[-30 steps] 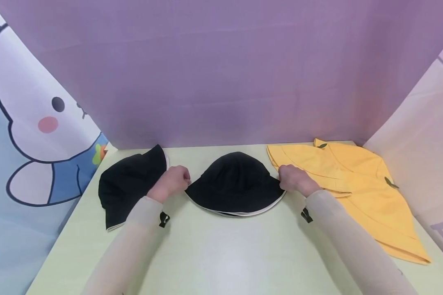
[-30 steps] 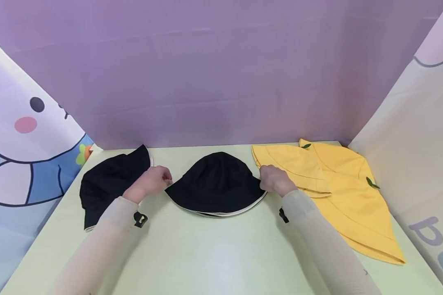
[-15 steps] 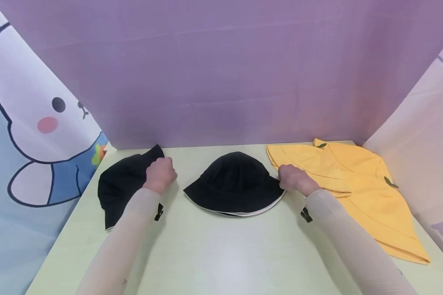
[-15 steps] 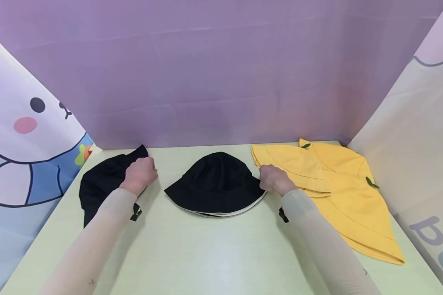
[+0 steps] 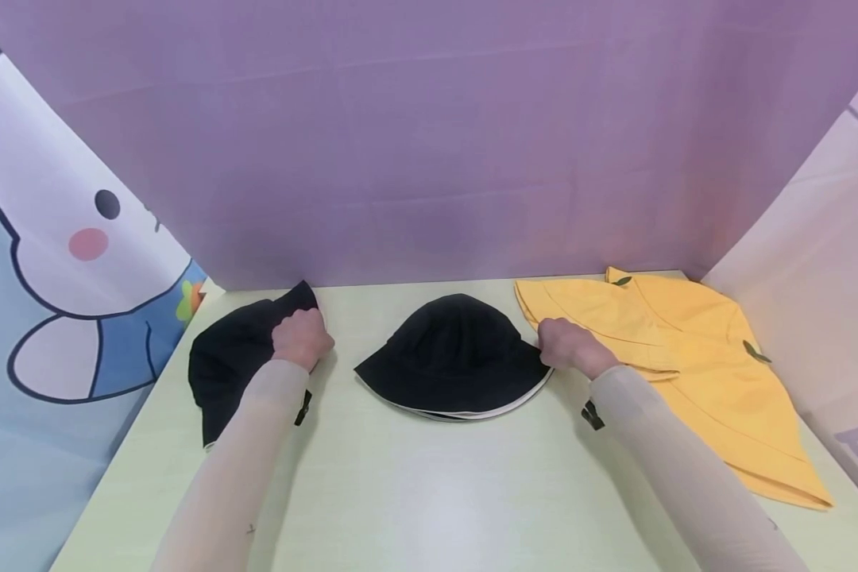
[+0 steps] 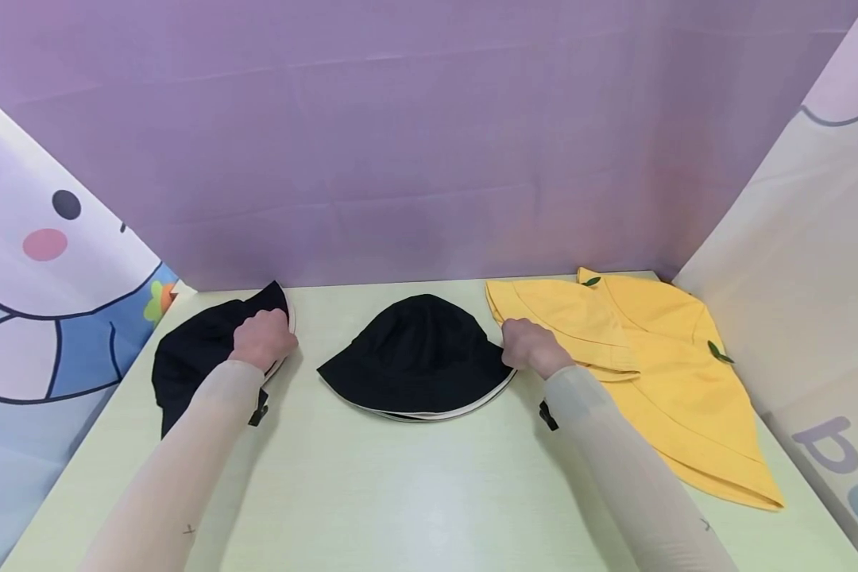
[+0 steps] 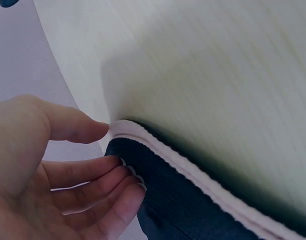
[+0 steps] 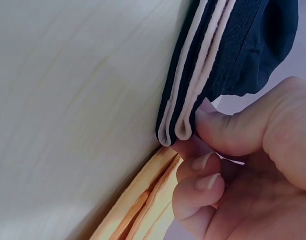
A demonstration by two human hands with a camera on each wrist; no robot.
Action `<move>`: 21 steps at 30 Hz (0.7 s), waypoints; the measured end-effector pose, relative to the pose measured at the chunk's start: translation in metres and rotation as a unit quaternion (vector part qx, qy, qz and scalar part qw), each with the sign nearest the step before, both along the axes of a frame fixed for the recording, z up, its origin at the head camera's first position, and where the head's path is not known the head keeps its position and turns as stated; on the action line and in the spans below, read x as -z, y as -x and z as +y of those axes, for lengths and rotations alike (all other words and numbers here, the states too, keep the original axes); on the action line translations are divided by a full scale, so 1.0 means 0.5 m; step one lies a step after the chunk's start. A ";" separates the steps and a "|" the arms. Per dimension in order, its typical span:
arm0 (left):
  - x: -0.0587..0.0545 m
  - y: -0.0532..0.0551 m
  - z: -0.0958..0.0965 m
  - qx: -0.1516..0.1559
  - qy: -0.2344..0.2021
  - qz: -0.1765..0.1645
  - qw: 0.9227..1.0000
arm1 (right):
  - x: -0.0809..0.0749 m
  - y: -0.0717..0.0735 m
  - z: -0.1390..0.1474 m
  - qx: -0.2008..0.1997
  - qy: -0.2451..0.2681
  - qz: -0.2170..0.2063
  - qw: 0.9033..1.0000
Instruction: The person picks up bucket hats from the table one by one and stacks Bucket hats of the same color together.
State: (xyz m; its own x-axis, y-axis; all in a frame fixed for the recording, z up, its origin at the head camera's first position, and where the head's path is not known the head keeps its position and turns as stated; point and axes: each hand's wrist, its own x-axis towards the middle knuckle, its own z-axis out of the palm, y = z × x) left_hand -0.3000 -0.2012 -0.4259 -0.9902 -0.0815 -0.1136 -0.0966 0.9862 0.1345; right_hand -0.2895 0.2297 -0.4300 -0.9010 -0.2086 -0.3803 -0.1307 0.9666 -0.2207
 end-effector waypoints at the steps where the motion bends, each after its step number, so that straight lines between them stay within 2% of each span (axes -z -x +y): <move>1: 0.001 0.001 -0.001 0.002 0.001 -0.002 1.000 | 0.000 0.001 0.000 -0.001 -0.001 0.000 1.000; 5: 0.008 0.004 0.000 0.015 0.007 -0.001 1.000 | 0.000 0.003 0.001 0.001 0.002 -0.004 1.000; 10: 0.014 0.002 0.007 0.032 0.022 0.021 0.999 | -0.001 0.003 0.000 0.004 0.004 -0.010 1.000; 14: 0.013 -0.003 0.014 0.046 0.037 0.034 0.998 | 0.001 0.001 0.001 0.002 0.004 -0.012 1.000; 21: 0.008 -0.012 0.019 0.069 0.062 0.031 0.995 | 0.001 0.000 0.002 -0.001 0.005 -0.008 1.000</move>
